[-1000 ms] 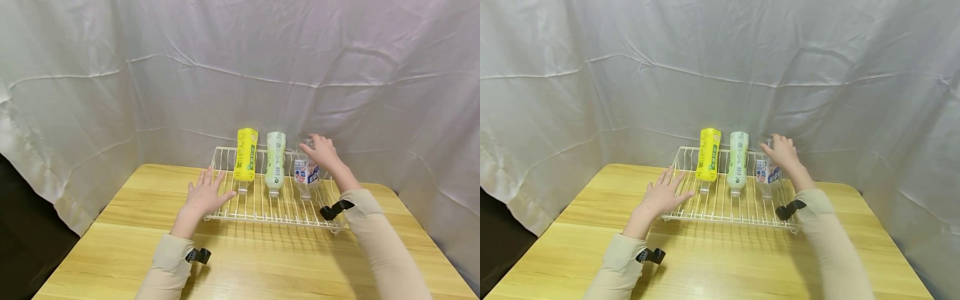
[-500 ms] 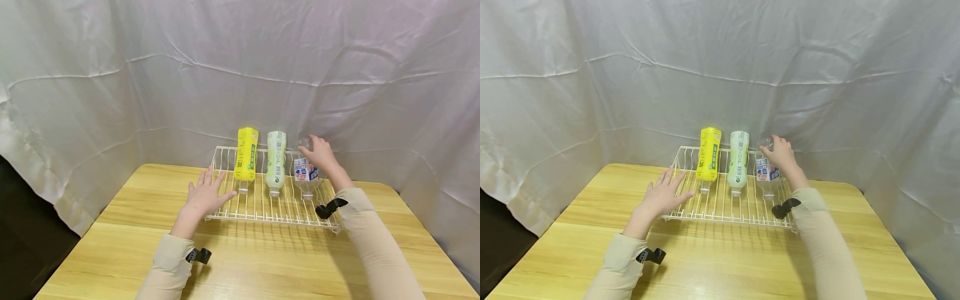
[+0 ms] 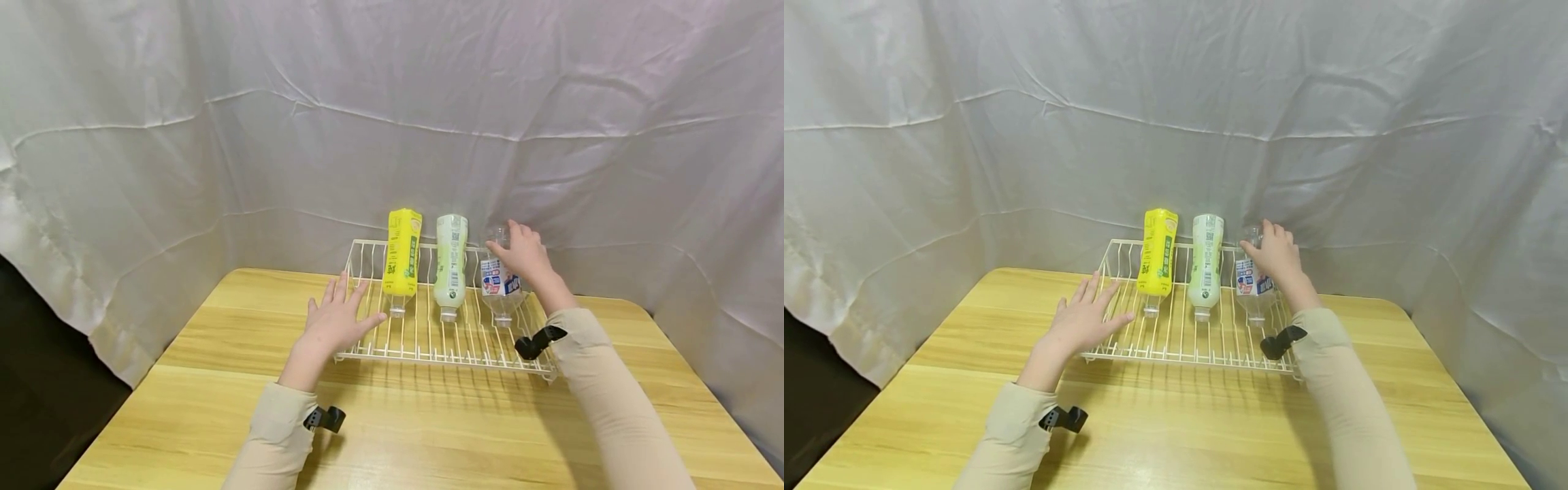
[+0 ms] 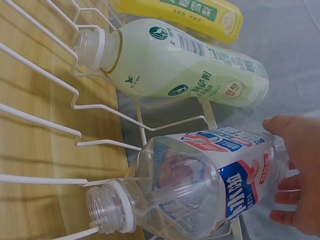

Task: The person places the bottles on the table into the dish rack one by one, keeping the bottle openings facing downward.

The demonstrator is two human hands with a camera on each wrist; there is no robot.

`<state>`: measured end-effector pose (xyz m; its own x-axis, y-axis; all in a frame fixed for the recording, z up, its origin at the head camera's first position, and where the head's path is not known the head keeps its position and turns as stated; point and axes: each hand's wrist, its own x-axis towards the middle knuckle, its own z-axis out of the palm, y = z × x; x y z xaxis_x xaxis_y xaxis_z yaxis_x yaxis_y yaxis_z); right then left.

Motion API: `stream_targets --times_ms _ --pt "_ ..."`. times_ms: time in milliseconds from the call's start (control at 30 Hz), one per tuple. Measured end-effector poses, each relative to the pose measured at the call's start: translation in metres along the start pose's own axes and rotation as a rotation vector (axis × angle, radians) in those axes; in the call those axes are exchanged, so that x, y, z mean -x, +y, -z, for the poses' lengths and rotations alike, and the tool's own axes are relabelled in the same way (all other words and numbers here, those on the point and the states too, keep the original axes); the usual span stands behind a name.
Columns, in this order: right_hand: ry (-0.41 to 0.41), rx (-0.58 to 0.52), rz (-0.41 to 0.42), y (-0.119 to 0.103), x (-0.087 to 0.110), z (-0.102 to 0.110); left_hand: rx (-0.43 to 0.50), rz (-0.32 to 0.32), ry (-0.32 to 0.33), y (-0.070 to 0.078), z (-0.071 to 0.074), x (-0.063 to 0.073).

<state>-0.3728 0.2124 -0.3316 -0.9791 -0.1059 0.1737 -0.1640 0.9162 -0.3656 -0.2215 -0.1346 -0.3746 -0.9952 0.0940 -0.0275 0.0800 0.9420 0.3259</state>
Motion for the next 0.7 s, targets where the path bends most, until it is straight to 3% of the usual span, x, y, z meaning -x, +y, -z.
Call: stream_targets --times_ms 467,700 --pt "0.072 0.062 0.065 -0.002 0.017 0.019 0.002 0.002 0.000 -0.001 0.001 0.000" --pt "0.102 0.105 0.103 0.007 0.029 0.033 0.003 -0.002 0.001 0.001 0.001 0.000"
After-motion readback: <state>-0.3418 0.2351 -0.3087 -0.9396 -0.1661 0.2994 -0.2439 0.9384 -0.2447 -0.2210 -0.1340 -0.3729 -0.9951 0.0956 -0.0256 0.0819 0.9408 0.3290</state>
